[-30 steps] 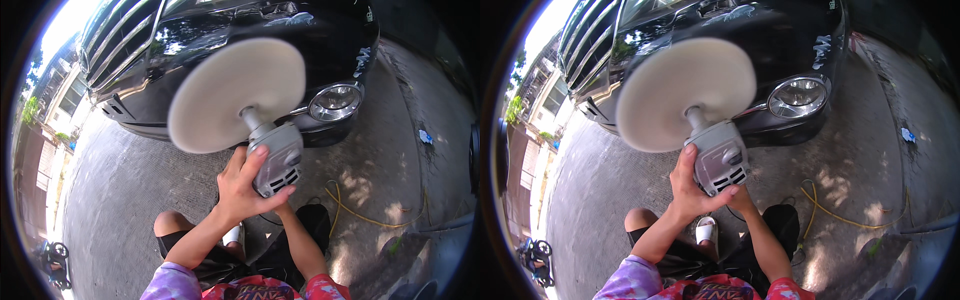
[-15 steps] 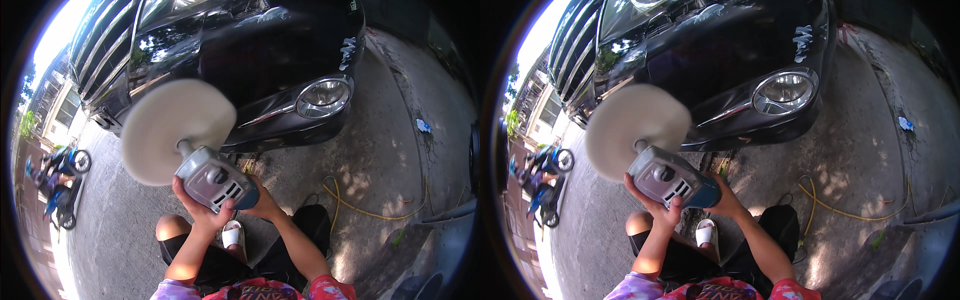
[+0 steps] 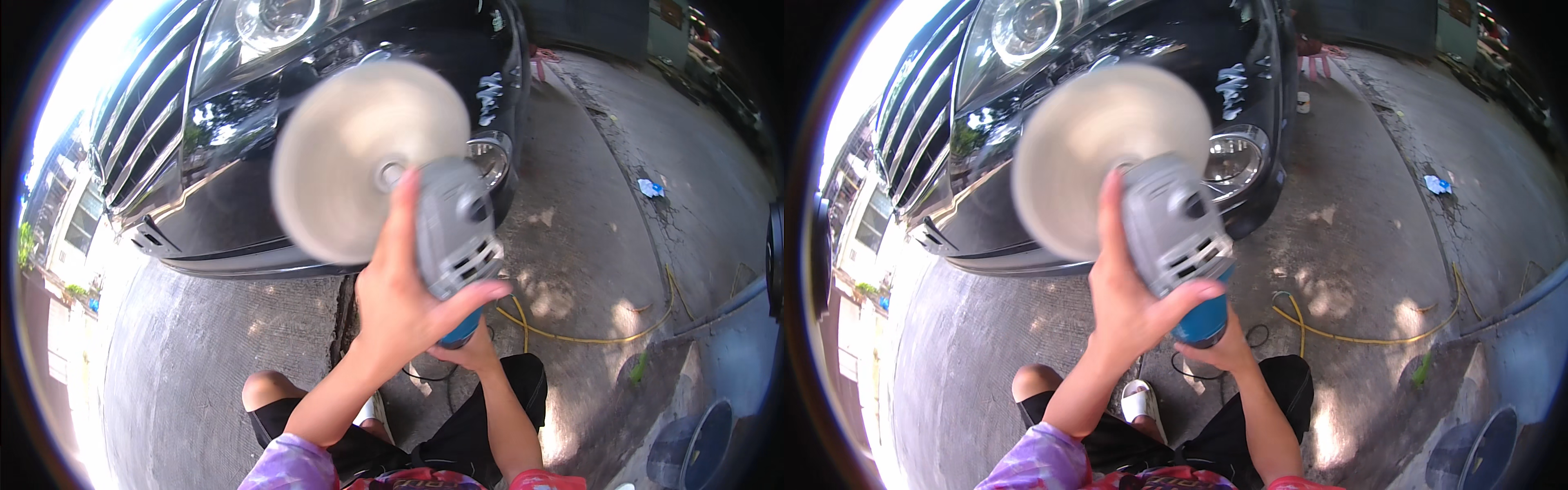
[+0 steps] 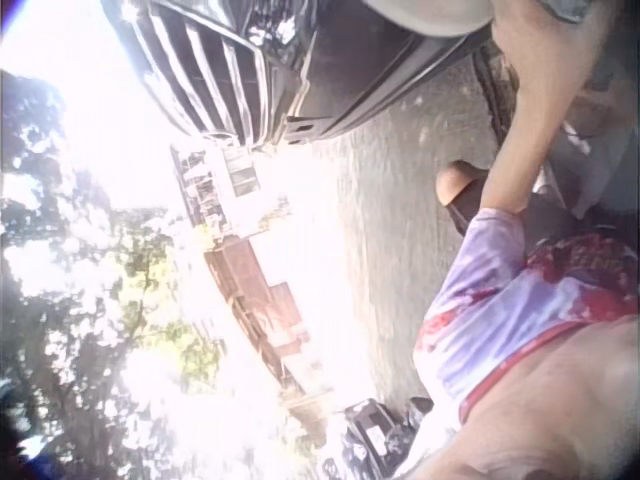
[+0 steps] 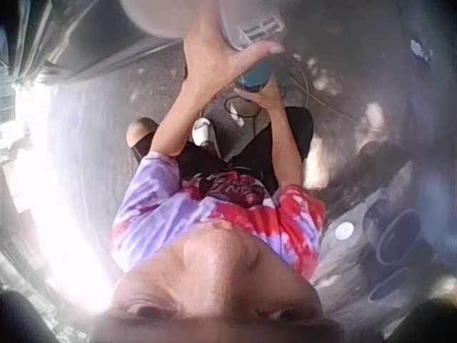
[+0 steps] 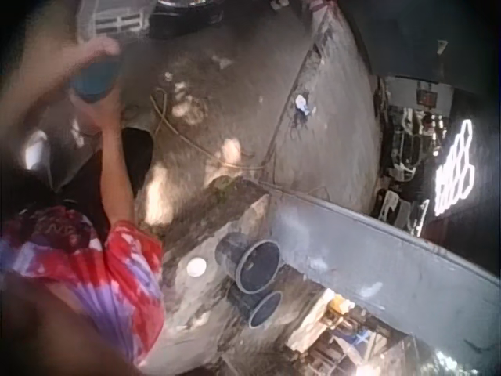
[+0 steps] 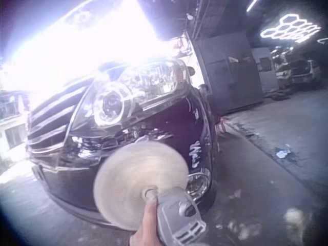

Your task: The person applies a white substance to a black car bumper by hand and then uses a power buffer to polish the surface.

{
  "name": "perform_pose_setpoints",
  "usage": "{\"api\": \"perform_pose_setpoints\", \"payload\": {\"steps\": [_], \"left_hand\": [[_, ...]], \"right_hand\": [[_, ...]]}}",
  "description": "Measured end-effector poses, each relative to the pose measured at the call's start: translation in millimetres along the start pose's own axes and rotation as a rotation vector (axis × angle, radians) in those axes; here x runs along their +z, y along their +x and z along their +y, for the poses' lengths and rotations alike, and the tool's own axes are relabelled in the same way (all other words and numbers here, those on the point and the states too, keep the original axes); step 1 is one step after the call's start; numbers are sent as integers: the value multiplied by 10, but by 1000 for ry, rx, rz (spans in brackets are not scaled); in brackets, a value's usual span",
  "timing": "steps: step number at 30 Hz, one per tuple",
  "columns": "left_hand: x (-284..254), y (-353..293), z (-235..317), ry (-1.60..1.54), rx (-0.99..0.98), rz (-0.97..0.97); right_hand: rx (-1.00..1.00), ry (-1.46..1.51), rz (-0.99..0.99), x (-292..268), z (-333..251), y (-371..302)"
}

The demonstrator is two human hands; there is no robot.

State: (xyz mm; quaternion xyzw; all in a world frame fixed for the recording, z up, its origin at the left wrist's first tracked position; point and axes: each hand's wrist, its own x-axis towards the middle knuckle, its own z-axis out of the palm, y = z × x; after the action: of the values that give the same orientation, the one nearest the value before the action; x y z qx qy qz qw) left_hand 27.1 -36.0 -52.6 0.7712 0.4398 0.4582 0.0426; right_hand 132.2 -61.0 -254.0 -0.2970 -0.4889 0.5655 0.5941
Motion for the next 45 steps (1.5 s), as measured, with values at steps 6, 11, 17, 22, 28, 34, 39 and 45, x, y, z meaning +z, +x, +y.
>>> {"api": "perform_pose_setpoints", "payload": {"steps": [6, 11, 17, 22, 28, 34, 39, 45], "left_hand": [[573, 534, 365, 112, -101, -252], [740, 597, 431, 100, -75, -219], [304, 211, 278, 85, 30, -12], [-102, -243, -45, -100, -66, 105], [-435, -621, -257, -85, -187, 303], [-404, -420, -137, -225, -159, 311], [5, 200, 153, -260, -46, 63], [590, 676, 436, -57, -5, -77]], "right_hand": [[140, 175, 76, -582, -72, 34], [146, 238, 94, -652, -212, 41], [69, 49, -15, -286, -212, -29], [-73, -233, -32, 34, 16, -73], [-68, -339, -142, 310, -86, 4], [3, -361, -100, 188, -276, -16], [-71, -189, 67, -152, -428, -45], [63, 88, 134, -520, -416, -3]]}}
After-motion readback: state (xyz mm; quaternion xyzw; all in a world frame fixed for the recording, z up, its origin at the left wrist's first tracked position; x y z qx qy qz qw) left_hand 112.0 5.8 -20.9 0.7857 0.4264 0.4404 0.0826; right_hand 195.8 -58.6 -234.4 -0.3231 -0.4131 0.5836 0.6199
